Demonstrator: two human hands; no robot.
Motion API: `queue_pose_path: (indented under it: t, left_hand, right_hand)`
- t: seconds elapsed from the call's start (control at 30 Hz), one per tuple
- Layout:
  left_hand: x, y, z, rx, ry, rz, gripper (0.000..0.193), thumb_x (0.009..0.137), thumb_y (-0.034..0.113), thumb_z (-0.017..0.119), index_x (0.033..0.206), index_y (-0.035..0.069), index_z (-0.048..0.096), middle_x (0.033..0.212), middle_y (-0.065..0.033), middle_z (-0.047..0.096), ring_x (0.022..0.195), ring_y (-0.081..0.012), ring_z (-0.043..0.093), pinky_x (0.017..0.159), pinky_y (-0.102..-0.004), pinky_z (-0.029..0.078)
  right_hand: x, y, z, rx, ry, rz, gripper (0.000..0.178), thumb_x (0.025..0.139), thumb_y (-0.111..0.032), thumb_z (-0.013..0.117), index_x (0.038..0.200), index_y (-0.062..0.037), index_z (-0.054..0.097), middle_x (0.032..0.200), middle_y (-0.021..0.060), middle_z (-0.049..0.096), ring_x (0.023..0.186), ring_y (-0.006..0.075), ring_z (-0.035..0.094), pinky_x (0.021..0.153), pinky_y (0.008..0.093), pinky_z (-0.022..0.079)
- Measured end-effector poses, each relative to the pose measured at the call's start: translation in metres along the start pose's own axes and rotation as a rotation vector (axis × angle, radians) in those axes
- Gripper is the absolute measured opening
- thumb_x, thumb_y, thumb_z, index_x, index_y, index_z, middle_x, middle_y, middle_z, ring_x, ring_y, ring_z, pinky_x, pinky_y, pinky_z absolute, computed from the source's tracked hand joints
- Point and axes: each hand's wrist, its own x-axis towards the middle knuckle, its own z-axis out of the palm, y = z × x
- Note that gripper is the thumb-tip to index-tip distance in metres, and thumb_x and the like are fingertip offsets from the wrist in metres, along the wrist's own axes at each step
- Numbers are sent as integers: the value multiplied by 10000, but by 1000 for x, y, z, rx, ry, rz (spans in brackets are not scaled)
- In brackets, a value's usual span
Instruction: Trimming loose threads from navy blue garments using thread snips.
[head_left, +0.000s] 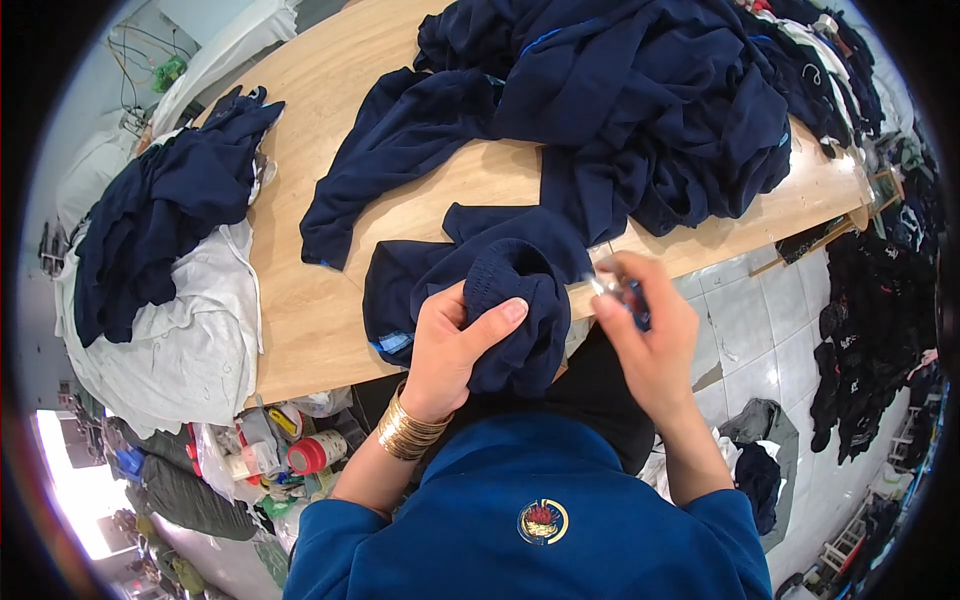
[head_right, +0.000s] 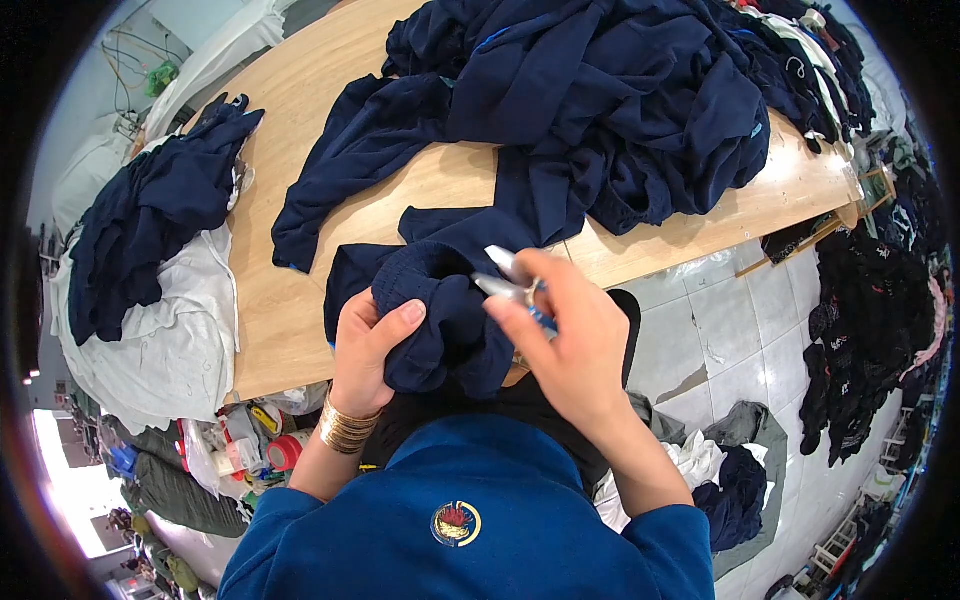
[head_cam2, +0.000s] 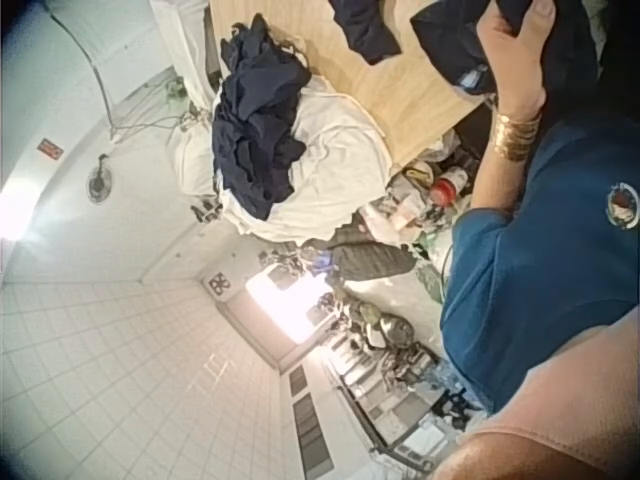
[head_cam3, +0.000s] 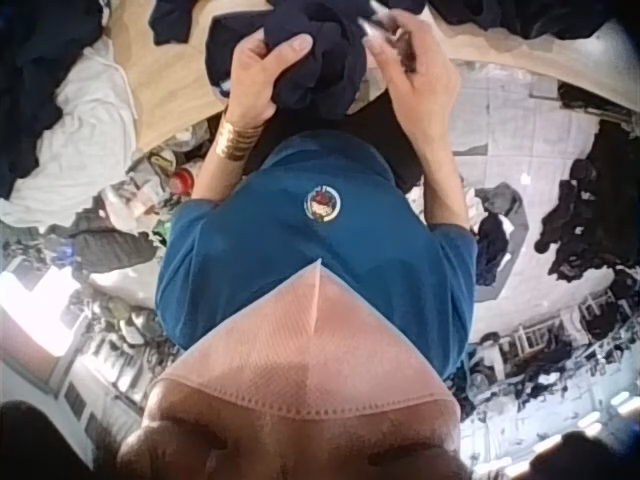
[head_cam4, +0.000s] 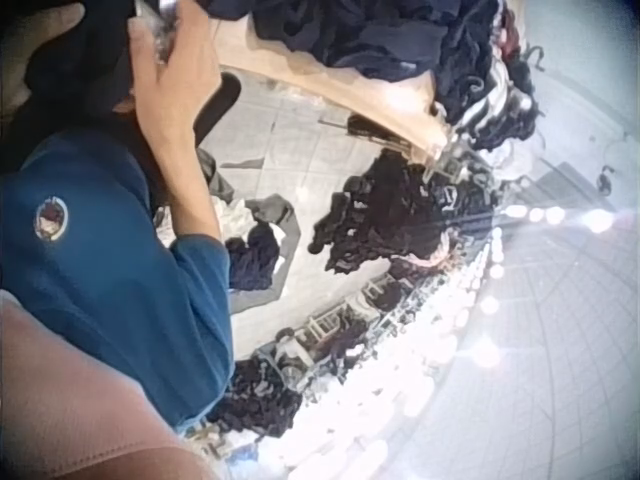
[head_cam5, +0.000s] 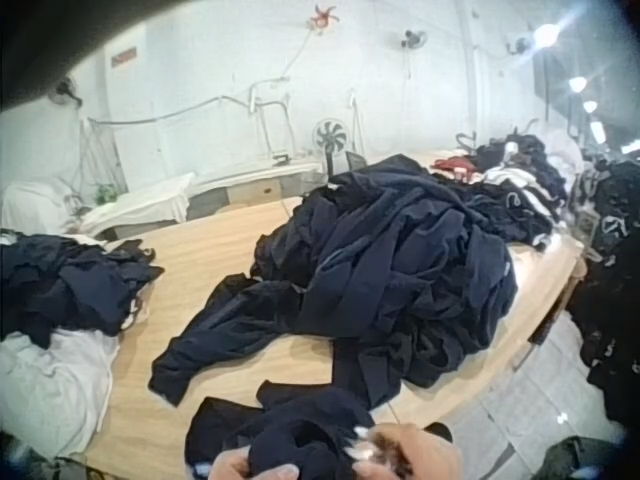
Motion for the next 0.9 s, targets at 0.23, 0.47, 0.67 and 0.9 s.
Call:
queue_pose_path:
  t: [0.23,0.47,0.67,0.9]
  left_hand:
    - [1,17,-11,-107,-50,-2,266,800,58,634,1051,-17,590,941,-57,643,805,-101,610,743,-227,490]
    - [3,72,-109,-358,113,418,283,895,187,481,1088,-2,567,1069,-125,626,990,-236,602,904,-371,466]
    - [6,76,-170,-304,-179,357,319,937,158,402,1195,9,516,1192,-142,558,1052,-239,572,930,-373,460]
    - [-5,77,-157,-370,60,275,254,910,219,467,1037,35,587,1047,-123,635,972,-235,611,870,-360,489]
  right_hand:
    - [-12,51,63,199,-30,212,500,667,-131,738,1125,-90,541,1083,104,552,894,267,579,759,339,467]
    - [55,76,-14,305,20,435,167,651,25,586,806,-29,616,604,7,528,504,102,475,464,219,344]
    - [61,54,-59,795,-34,677,184,628,-28,540,807,-28,580,574,-7,514,412,37,379,375,175,224]
    - [58,68,-65,894,55,657,325,642,-47,531,960,-5,585,606,8,529,421,54,358,400,197,252]
